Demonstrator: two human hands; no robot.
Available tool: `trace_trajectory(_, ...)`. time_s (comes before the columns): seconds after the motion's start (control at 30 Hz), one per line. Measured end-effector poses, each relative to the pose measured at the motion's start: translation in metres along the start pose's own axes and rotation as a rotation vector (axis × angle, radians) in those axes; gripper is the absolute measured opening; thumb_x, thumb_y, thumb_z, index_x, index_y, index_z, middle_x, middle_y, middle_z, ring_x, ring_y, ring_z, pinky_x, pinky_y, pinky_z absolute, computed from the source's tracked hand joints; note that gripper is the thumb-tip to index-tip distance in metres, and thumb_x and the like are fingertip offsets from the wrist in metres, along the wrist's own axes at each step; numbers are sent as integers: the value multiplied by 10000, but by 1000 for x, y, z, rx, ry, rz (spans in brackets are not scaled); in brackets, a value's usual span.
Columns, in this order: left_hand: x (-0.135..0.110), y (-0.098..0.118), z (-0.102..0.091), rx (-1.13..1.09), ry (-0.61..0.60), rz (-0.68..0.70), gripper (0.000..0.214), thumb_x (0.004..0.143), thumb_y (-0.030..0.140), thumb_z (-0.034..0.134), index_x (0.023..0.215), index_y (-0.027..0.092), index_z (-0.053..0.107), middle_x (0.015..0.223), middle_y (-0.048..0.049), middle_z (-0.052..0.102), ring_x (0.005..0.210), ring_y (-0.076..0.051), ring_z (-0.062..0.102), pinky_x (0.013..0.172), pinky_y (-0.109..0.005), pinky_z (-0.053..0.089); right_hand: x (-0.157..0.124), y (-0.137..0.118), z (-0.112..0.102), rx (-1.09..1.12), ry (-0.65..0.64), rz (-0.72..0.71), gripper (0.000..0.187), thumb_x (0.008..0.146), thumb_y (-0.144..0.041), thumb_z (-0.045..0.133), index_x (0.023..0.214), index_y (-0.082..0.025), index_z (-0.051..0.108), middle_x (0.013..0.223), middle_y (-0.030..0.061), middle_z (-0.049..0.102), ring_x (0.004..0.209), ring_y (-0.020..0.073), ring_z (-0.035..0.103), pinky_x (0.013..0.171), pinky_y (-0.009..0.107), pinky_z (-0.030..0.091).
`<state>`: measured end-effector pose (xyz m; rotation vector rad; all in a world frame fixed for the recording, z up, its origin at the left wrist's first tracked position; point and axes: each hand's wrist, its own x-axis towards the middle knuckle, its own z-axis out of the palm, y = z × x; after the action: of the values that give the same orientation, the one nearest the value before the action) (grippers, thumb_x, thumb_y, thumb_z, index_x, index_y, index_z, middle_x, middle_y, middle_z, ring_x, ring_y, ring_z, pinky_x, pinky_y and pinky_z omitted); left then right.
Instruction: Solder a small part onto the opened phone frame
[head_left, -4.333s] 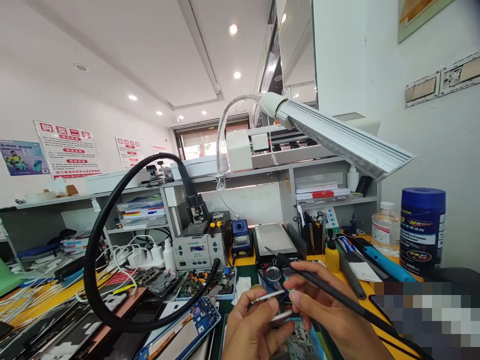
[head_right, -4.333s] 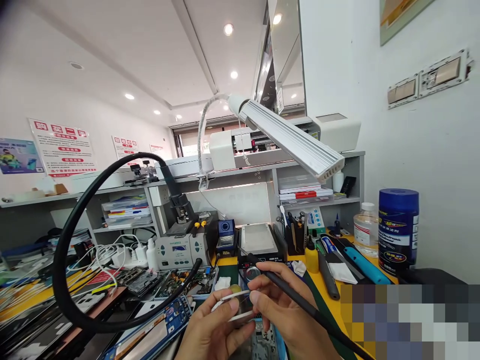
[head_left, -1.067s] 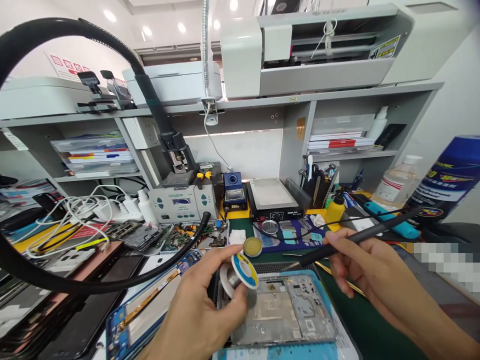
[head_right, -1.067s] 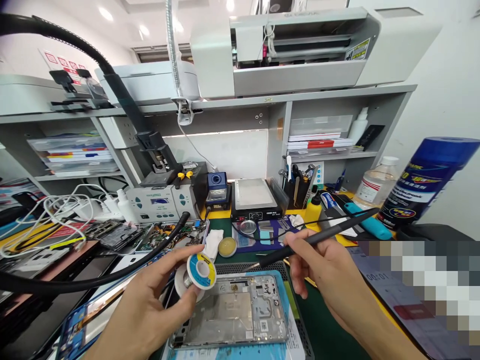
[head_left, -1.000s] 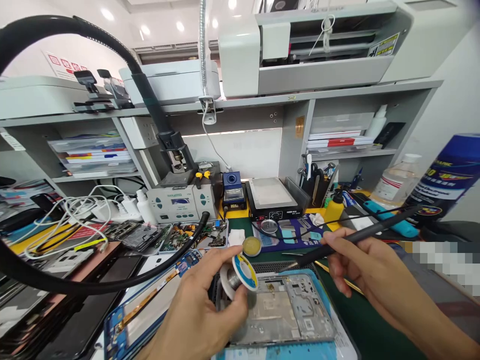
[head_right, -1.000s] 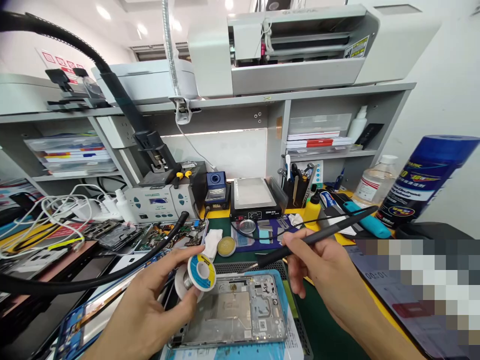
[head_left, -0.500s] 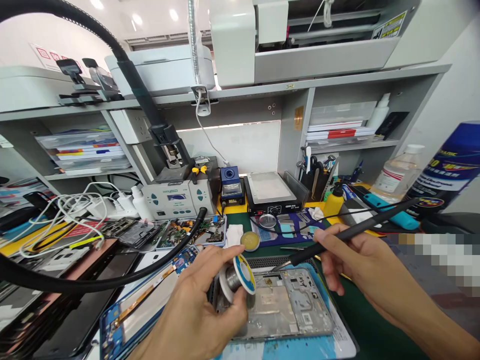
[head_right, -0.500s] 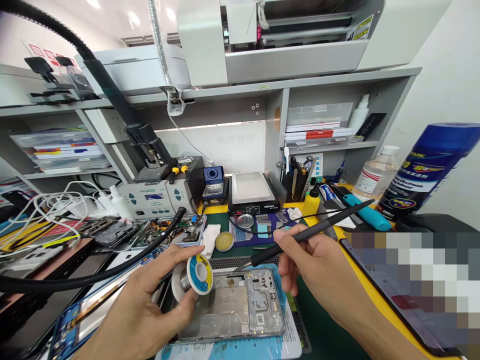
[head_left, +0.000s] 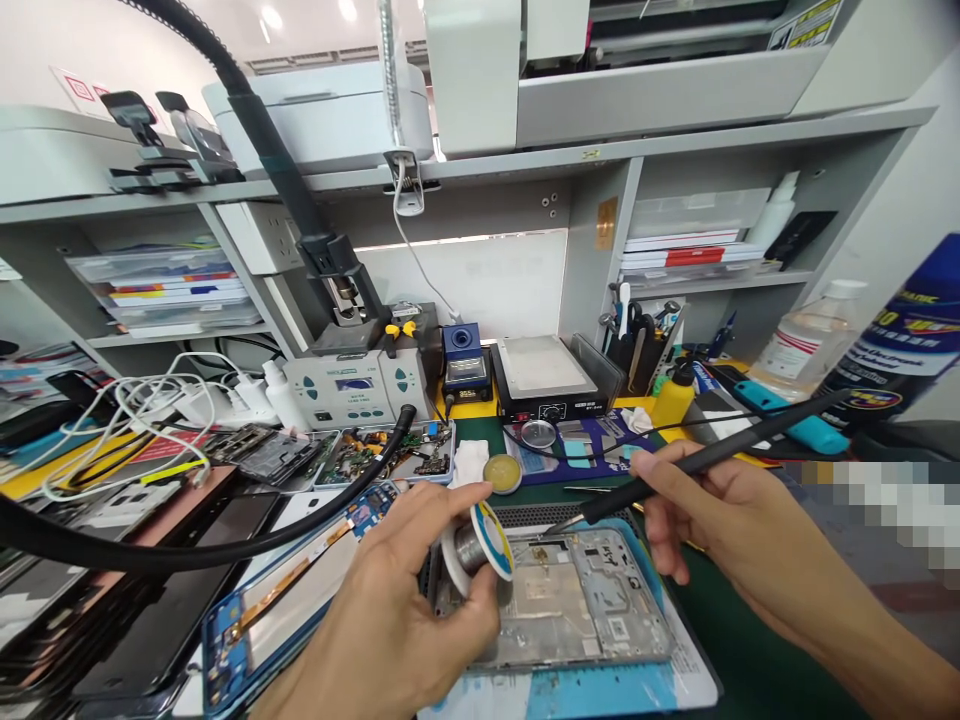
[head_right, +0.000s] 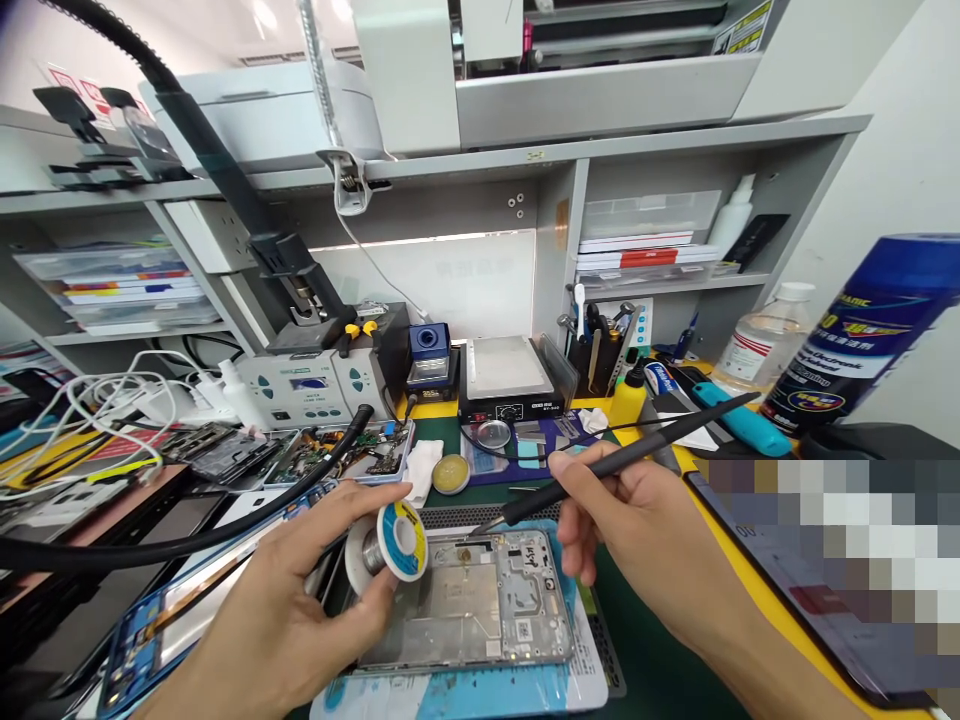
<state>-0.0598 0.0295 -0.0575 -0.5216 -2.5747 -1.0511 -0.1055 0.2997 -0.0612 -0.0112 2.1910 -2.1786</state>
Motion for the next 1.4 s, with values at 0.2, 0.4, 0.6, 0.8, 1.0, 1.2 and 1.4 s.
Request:
trace_trajectory(0.2, 1, -5, 5, -34, 17, 19, 483, 850, 179, 588, 1306, 337, 604, 1048, 9, 686, 1003, -191, 635, 870, -318, 521, 0, -2, 1, -8, -11, 3, 445, 838, -552, 784, 630, -204, 600, 470, -13, 666, 374, 143, 616, 360, 210, 508)
trace_trajectory(0.4, 2, -4, 2, -2, 32, 56, 471, 847, 181, 587, 1297, 317, 609, 1061, 0, 708, 940, -185, 648, 814, -308, 541, 0, -5, 3, -16, -15, 13, 472, 825, -568, 788, 595, -195, 612, 456, 3, 666, 368, 139, 606, 355, 204, 498)
trace_trajectory(0.6, 4, 2, 0, 34, 18, 36, 456, 836, 183, 586, 1275, 301, 615, 988, 17, 707, 862, -169, 659, 809, -314, 547, 0, -4, 3, -20, -13, 7, 467, 824, -574, 786, 603, -200, 614, 464, 0, 671, 367, 141, 603, 357, 214, 502)
trace_trajectory(0.8, 4, 1, 1, 15, 33, 43, 452, 837, 183, 595, 1275, 294, 612, 975, 30, 708, 850, -157, 666, 814, -299, 553, -1, -3, 2, -11, -14, 11, 453, 834, -545, 791, 603, -196, 617, 467, -4, 668, 380, 144, 615, 357, 208, 511)
trace_trajectory(1.0, 3, 0, 0, 13, 6, 31, 470, 848, 173, 599, 1293, 325, 583, 944, 44, 684, 830, -147, 644, 785, -283, 534, -1, -3, 1, 10, 8, -5, 428, 811, -550, 808, 663, -211, 593, 497, -12, 672, 397, 166, 625, 352, 237, 519)
trace_trajectory(1.2, 3, 1, 0, 9, 2, 22, 470, 854, 169, 599, 1299, 319, 577, 958, 35, 684, 847, -154, 638, 810, -294, 523, -1, -2, 1, 0, 2, -1, 430, 814, -559, 801, 672, -214, 588, 493, -17, 669, 398, 162, 619, 355, 237, 516)
trace_trajectory(1.4, 2, 0, 0, -1, -1, 10, 452, 862, 177, 598, 1294, 307, 584, 1015, 14, 693, 913, -176, 639, 847, -319, 520, -1, -5, 3, -1, -10, -14, 432, 820, -564, 794, 668, -215, 591, 498, -16, 671, 406, 160, 622, 361, 234, 516)
